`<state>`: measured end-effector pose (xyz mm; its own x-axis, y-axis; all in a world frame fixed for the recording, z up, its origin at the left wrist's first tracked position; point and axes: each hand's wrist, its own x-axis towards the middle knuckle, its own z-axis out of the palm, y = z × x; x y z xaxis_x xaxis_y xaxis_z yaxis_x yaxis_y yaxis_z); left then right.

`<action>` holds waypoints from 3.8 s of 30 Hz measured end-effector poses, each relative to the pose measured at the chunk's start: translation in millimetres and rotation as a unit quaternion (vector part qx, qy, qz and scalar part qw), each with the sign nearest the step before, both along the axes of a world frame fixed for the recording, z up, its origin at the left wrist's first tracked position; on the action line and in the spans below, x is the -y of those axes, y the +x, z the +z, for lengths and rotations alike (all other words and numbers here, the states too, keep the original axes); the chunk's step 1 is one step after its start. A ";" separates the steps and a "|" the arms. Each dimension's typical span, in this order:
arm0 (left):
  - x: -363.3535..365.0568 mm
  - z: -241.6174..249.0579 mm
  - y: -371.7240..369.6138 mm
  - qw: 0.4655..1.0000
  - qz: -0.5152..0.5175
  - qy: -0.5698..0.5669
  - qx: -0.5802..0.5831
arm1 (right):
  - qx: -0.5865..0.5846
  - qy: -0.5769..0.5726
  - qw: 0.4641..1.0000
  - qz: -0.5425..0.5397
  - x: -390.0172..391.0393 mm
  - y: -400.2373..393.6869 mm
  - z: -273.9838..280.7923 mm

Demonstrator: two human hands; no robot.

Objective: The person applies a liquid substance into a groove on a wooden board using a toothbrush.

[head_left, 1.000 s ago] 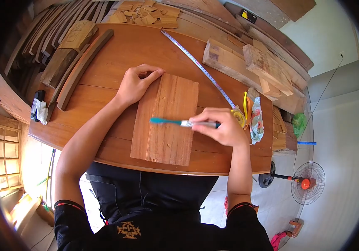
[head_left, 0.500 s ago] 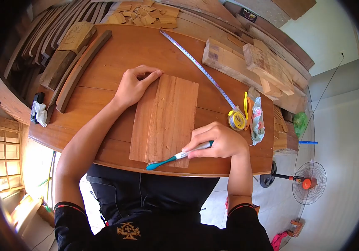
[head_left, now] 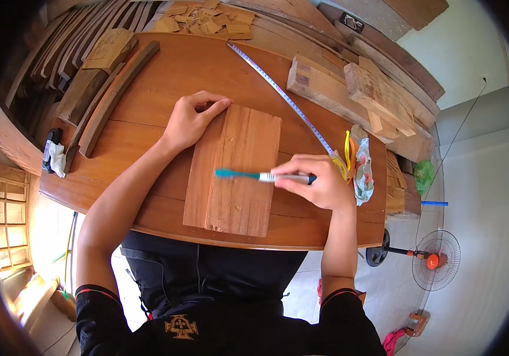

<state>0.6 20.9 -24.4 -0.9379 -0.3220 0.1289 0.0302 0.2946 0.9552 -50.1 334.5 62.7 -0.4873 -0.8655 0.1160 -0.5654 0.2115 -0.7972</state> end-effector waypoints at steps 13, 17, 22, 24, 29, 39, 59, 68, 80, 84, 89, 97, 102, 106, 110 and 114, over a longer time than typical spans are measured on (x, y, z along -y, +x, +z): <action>1.1 -0.5 -1.4 1.000 -0.002 -0.007 -0.015 | 0.024 0.023 0.997 0.066 0.9 1.6 0.4; 1.3 -2.7 -1.6 1.000 0.001 0.003 -0.009 | 0.082 0.038 0.980 0.180 2.4 3.8 -4.0; 0.1 0.1 -1.1 1.000 0.000 0.007 -0.001 | -0.004 -0.023 1.000 -0.014 -1.3 -3.7 -7.1; 0.1 -2.0 -2.0 1.000 -0.005 -0.007 -0.027 | 0.024 0.046 0.992 0.117 -0.7 -2.3 0.2; 0.9 -3.3 -1.0 1.000 -0.002 0.003 -0.009 | 0.055 0.042 0.994 0.079 -1.7 -3.5 2.2; 1.4 -2.5 -1.2 1.000 0.003 0.005 -0.015 | 0.045 0.026 0.995 0.089 -3.9 -11.6 -3.6; 0.4 -3.3 -1.9 1.000 0.000 0.007 -0.016 | 0.100 0.042 0.993 0.054 -14.4 -21.3 -7.7; 0.4 -4.4 -2.0 1.000 0.005 0.010 -0.014 | 0.058 0.053 0.992 0.100 -15.8 -23.8 -3.4; 1.4 -6.6 -4.4 1.000 0.000 0.009 -0.015 | 0.015 0.011 0.999 -0.045 -3.5 -18.8 -8.7; 1.0 -2.6 -2.6 1.000 -0.004 0.001 -0.018 | 0.000 0.003 0.997 0.072 -4.1 -18.9 -11.6; 0.0 1.2 -1.2 1.000 -0.001 0.001 -0.012 | 0.028 0.067 0.995 0.075 -22.9 -28.2 -2.8; 1.2 -3.0 -2.8 1.000 -0.007 0.004 -0.022 | -0.112 -0.027 0.991 0.074 -3.4 -17.4 -11.0; 2.4 -2.5 -2.5 1.000 -0.001 0.002 -0.009 | -0.081 -0.044 0.994 0.057 -4.8 -14.8 -10.2; -1.9 -0.1 -1.9 0.999 -0.004 0.029 -0.018 | -0.133 -0.079 0.981 -0.116 9.8 -10.8 -22.0; 2.7 -5.5 -2.7 1.000 -0.002 0.006 -0.016 | -0.102 -0.037 0.990 0.091 0.6 -11.7 -12.9; 2.0 -1.7 -2.1 1.000 0.000 -0.005 -0.012 | -0.081 -0.008 0.994 0.079 -8.8 -19.7 -9.3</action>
